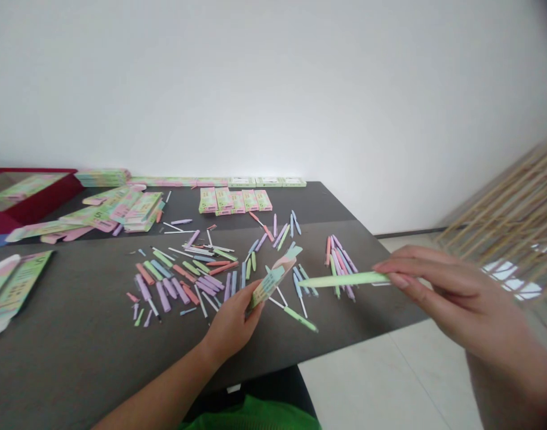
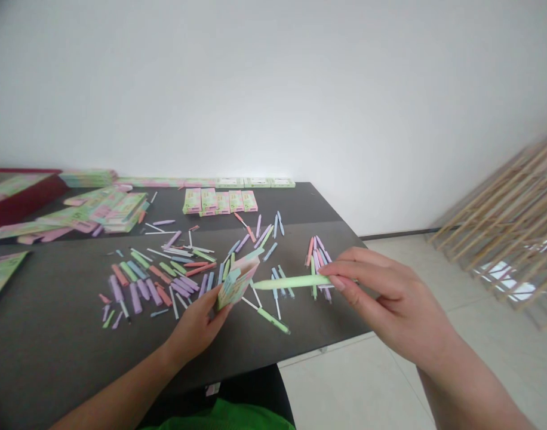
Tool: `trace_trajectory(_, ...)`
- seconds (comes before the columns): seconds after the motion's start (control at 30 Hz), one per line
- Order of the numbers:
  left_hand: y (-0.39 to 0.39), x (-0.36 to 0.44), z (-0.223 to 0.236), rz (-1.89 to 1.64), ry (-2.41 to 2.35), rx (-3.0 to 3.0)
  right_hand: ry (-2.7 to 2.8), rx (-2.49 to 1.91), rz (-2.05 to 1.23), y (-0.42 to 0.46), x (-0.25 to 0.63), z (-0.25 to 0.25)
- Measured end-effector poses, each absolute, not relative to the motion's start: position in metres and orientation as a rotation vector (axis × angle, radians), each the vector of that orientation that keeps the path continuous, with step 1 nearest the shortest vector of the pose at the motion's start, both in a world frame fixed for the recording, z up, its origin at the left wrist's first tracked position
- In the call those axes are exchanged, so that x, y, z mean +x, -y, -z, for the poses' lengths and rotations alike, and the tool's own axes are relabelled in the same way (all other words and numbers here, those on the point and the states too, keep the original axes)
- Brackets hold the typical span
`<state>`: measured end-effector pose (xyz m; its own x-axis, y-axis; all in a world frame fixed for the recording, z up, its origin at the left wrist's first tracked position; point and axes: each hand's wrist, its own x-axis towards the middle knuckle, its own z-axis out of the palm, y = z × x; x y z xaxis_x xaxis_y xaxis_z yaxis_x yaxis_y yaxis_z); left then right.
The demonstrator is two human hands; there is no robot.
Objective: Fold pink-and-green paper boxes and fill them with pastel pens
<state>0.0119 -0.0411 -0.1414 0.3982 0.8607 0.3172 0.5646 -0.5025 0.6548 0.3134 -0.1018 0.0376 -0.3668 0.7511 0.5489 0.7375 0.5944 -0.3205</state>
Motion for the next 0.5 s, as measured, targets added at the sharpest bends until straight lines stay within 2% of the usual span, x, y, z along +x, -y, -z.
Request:
trace_trajectory(0.3,0.045,0.013,0.137,-0.845,-1.094,2.227,2.314,-1.214,0.068,0.080,0.297,-0.041)
trace_trajectory(0.5,0.050,0.019,0.134,-0.796,-0.953,2.142,2.415,-1.260,-0.213,0.069,0.264,-0.019)
